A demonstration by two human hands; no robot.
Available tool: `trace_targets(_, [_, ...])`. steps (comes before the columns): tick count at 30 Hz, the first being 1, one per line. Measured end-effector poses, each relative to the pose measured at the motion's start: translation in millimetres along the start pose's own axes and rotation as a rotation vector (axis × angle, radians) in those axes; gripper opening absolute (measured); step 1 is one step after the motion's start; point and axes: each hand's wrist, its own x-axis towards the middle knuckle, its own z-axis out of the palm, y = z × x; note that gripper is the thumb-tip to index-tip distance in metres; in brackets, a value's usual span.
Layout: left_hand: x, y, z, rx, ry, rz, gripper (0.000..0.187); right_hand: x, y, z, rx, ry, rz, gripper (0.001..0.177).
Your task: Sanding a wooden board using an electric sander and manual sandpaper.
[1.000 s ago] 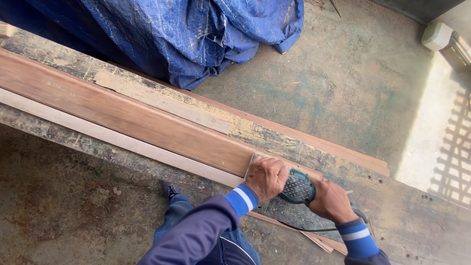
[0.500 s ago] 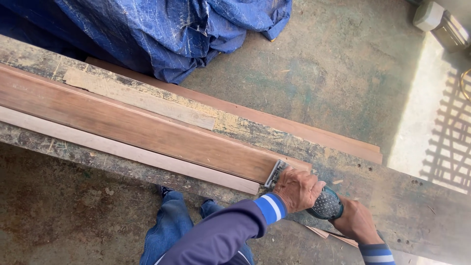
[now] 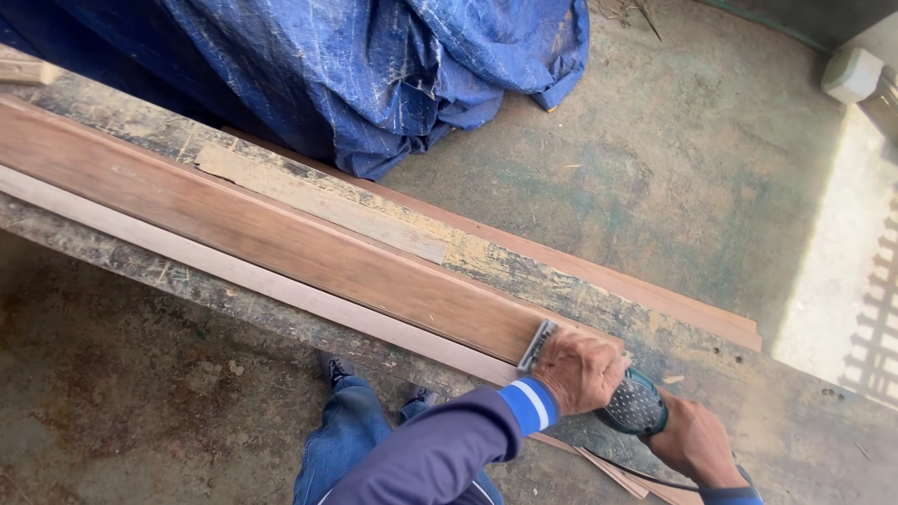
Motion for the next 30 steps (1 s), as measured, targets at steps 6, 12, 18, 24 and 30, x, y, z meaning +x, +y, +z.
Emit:
trace_targets(6, [-6.8,1.0,-2.1,-0.046,0.062,-0.033,0.032,-0.9,-6.8,2.8,-0.029,-0.010,0.041,0.059])
trace_targets(12, [-6.1,-29.3,-61.7,0.009,0.054,0.001,0.035,2.9,-73.4,-17.4,-0.011,0.076,-0.097,0.045])
trace_targets(18, [-20.2,-71.8,-122.8,0.036,0.195,0.033,0.036,13.3,-151.7,-30.2,0.045,0.182,-0.321,0.037])
trace_targets(24, [-40.1,-99.2,-203.8,0.102,0.243,-0.035,0.036,20.8,-238.2,-41.8,0.064,0.185,-0.507,0.038])
trace_targets(30, [-62.2,-139.0,-275.9,0.217,0.238,-0.076,0.040,26.6,-320.0,-38.8,0.041,0.179,-0.541,0.028])
